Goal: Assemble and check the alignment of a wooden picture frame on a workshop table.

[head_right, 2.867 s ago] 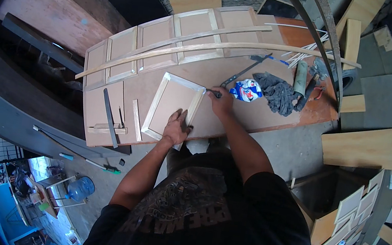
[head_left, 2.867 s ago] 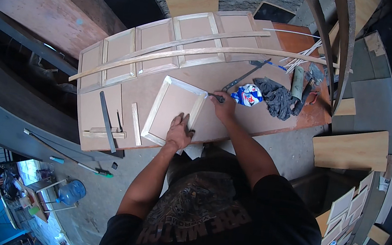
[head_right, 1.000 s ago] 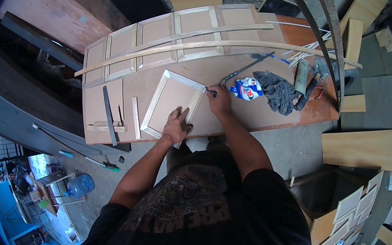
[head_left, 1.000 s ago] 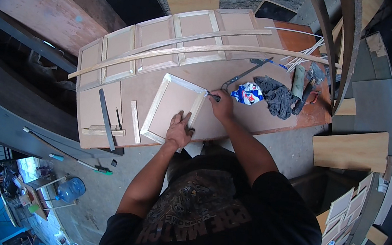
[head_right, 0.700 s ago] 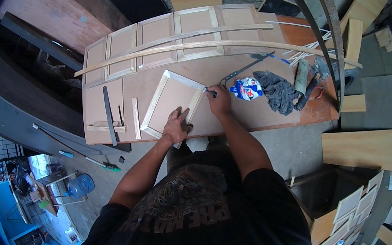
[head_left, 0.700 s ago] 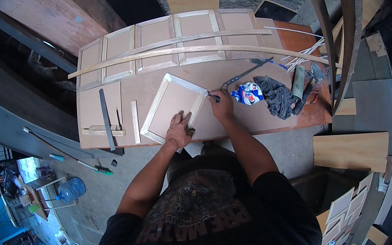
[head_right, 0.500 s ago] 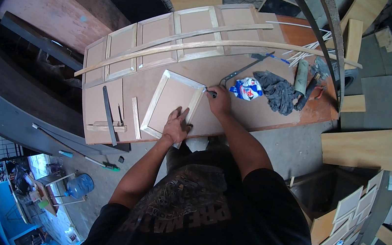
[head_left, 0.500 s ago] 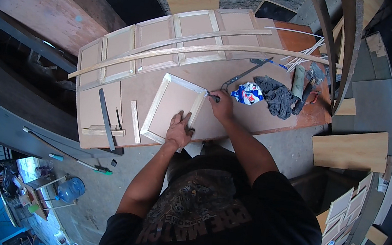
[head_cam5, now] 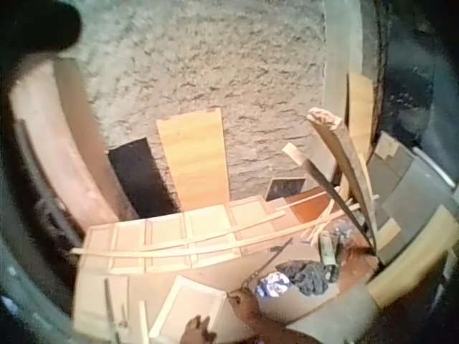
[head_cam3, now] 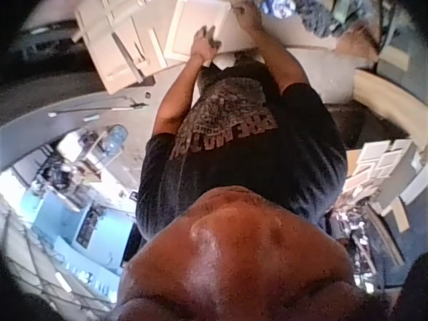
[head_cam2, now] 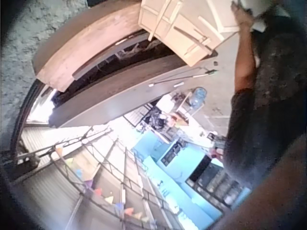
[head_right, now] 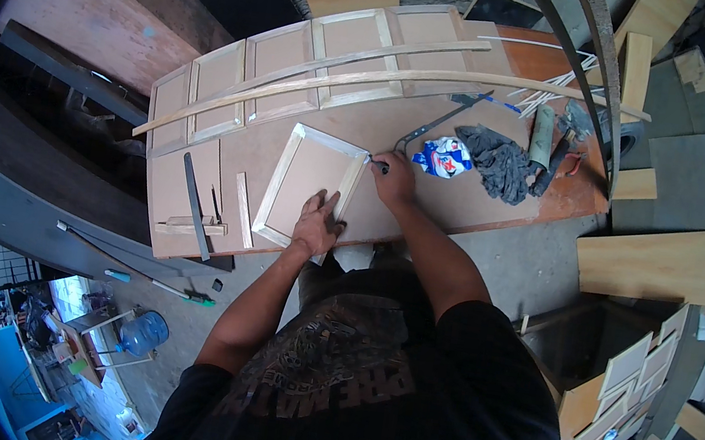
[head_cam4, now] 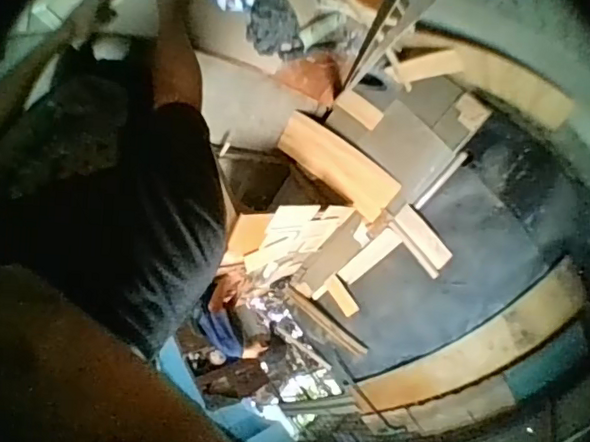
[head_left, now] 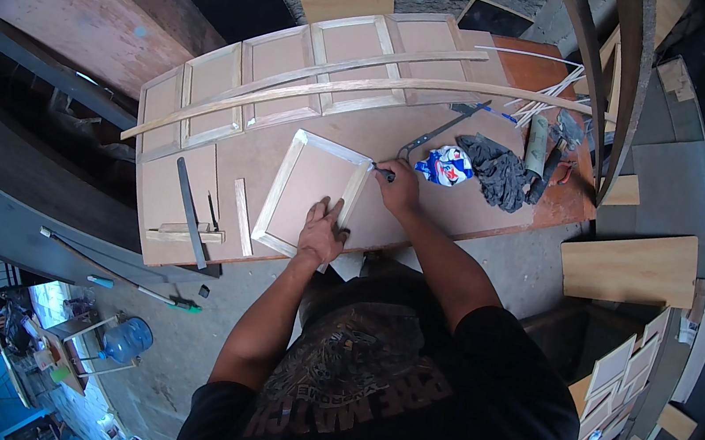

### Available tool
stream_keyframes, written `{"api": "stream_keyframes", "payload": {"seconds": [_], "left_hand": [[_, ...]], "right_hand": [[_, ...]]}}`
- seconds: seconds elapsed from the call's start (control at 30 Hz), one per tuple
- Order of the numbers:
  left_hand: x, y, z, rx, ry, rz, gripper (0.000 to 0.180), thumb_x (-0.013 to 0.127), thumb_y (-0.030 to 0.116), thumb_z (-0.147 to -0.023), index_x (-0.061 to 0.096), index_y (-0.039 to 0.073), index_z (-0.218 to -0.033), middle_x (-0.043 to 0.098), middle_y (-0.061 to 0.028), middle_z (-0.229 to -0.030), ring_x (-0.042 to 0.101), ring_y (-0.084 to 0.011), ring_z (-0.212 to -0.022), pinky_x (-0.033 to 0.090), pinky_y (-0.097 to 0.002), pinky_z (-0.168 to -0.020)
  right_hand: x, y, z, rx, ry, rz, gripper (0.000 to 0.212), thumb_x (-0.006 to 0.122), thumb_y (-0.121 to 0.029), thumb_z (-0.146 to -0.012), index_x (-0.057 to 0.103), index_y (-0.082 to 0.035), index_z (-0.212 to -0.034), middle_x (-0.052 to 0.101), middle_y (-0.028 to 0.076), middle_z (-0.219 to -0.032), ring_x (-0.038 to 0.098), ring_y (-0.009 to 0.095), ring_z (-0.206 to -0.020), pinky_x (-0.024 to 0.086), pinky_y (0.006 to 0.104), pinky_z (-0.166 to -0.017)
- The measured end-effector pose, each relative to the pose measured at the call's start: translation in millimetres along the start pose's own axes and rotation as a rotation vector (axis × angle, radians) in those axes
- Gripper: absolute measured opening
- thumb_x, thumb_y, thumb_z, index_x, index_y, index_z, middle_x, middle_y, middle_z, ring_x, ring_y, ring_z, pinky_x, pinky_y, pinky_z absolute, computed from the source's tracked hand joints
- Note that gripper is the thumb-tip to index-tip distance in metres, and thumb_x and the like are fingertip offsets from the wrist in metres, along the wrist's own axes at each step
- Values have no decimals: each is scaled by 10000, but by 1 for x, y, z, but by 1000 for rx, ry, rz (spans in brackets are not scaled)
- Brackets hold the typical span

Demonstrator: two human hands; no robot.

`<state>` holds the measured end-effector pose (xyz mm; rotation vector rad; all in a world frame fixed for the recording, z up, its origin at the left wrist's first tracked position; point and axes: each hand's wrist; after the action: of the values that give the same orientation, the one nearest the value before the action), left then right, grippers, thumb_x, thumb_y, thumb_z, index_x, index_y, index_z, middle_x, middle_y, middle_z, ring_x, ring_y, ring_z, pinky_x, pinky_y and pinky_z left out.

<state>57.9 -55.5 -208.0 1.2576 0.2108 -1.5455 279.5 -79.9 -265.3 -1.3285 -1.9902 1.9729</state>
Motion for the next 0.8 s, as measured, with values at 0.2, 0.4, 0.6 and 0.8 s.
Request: {"api": "stream_keyframes", "payload": {"seconds": [0.2,0.4,0.6,0.8], "left_hand": [[-1,0,0,5,-3,-17,819,743,294,-840,374,155,-1558,301,-211,-1590,285,-379,-1470,279,-423,-1219],[-1,0,1,5,3,-4,819,748,290,-836,380,154,-1555,302,-212,-1588,291,-381,-1467,287,-427,-1215],[1,-1,0,16,12,-13,821,752,285,-832,384,144,-1551,309,-218,-1581,293,-381,-1466,288,-429,-1215],[0,0,0,3,5,-3,826,757,278,-825,385,153,-1552,307,-212,-1582,293,-383,-1464,289,-428,-1214]], "right_hand": [[1,3,0,-7,-3,-10,189,803,-90,-789,705,-33,-940,682,132,-944,669,320,-910,530,378,-795],[0,1,2,-12,-11,-19,189,805,-90,-785,706,-33,-936,685,134,-942,672,320,-902,530,380,-791],[-1,3,3,-56,-15,-15,191,806,-97,-787,704,-36,-937,687,131,-944,676,314,-900,533,379,-792],[-1,5,5,-42,-46,-29,175,798,-100,-782,702,-44,-919,687,129,-955,668,324,-929,528,393,-816]]}}
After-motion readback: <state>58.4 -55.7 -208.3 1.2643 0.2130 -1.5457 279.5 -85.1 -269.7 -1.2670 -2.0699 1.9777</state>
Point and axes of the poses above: each hand's wrist, its own z-axis away from the middle knuckle, its own x-axis out of the palm, y = z × x
